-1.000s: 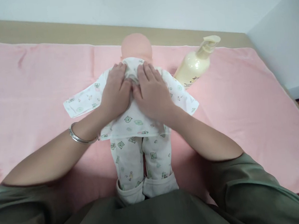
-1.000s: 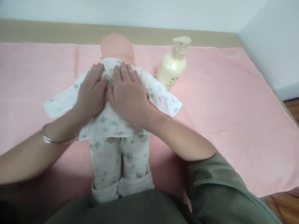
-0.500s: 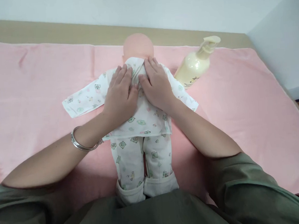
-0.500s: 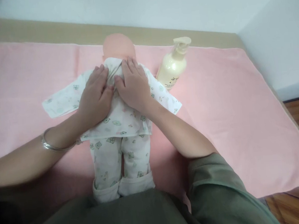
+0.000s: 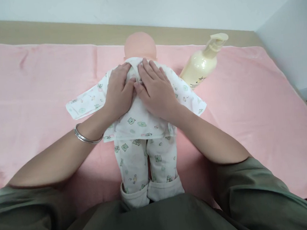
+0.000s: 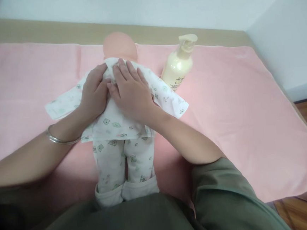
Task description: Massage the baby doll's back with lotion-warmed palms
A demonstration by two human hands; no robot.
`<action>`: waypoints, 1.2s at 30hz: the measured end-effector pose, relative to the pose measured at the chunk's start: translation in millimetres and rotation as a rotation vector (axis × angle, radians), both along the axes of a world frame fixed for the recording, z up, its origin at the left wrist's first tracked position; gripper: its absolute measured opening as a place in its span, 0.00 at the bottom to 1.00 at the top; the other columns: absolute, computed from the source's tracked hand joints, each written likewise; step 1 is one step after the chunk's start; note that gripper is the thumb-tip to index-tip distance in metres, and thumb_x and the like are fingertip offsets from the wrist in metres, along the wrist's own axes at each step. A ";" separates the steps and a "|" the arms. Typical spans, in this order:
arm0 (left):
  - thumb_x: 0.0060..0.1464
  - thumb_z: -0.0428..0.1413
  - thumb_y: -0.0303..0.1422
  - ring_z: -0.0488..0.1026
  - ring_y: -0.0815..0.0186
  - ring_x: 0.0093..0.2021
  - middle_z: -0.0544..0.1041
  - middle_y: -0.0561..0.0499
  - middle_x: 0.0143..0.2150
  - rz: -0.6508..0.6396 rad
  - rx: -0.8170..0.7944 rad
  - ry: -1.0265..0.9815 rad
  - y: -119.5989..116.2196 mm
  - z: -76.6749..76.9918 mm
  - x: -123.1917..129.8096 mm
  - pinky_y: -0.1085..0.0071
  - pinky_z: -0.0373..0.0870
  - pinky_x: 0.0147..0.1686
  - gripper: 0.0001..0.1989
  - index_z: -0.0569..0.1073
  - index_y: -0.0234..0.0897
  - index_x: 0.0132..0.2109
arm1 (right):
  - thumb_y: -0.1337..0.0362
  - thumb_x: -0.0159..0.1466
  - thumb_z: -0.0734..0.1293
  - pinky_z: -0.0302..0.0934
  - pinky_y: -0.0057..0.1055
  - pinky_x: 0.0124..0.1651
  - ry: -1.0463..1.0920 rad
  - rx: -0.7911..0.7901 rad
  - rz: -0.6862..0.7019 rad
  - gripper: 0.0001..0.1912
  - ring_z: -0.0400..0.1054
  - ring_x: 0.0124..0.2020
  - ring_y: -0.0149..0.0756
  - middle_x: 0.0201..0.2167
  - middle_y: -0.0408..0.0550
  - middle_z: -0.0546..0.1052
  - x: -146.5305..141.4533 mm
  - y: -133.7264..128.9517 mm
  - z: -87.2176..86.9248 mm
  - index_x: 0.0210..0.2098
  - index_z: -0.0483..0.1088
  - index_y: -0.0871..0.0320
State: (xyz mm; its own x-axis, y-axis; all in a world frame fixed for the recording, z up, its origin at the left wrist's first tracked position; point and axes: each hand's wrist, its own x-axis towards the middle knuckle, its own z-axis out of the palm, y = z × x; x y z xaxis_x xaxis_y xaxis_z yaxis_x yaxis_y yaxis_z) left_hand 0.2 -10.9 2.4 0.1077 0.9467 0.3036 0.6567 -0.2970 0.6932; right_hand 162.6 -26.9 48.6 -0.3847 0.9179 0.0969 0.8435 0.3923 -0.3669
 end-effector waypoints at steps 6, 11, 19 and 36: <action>0.60 0.38 0.58 0.56 0.56 0.78 0.64 0.56 0.77 0.101 -0.126 0.024 0.0 7.2 6.8 0.48 0.49 0.80 0.42 0.64 0.40 0.71 | 0.53 0.78 0.55 0.36 0.53 0.85 0.031 -0.003 -0.051 0.35 0.40 0.83 0.47 0.81 0.49 0.49 2.8 8.9 -2.7 0.79 0.52 0.61; 0.60 0.38 0.57 0.54 0.56 0.79 0.62 0.57 0.78 0.069 -0.121 0.017 -0.2 5.1 4.4 0.47 0.47 0.80 0.41 0.62 0.40 0.72 | 0.53 0.78 0.55 0.36 0.51 0.85 0.032 0.028 -0.045 0.35 0.42 0.83 0.48 0.81 0.51 0.50 2.3 5.2 -3.6 0.78 0.52 0.64; 0.62 0.43 0.54 0.58 0.53 0.77 0.66 0.51 0.76 0.100 -0.099 -0.023 -2.3 8.1 5.3 0.46 0.50 0.80 0.37 0.66 0.39 0.70 | 0.56 0.77 0.56 0.33 0.50 0.85 -0.001 -0.011 -0.052 0.35 0.39 0.83 0.46 0.81 0.49 0.48 -0.2 2.9 -1.0 0.79 0.50 0.64; 0.63 0.45 0.58 0.57 0.51 0.79 0.65 0.49 0.77 0.075 -0.133 -0.017 4.8 6.3 -4.0 0.48 0.49 0.82 0.38 0.67 0.41 0.71 | 0.54 0.75 0.54 0.36 0.59 0.83 -0.005 0.046 -0.018 0.35 0.41 0.82 0.54 0.81 0.55 0.51 3.0 -2.7 -3.6 0.77 0.54 0.64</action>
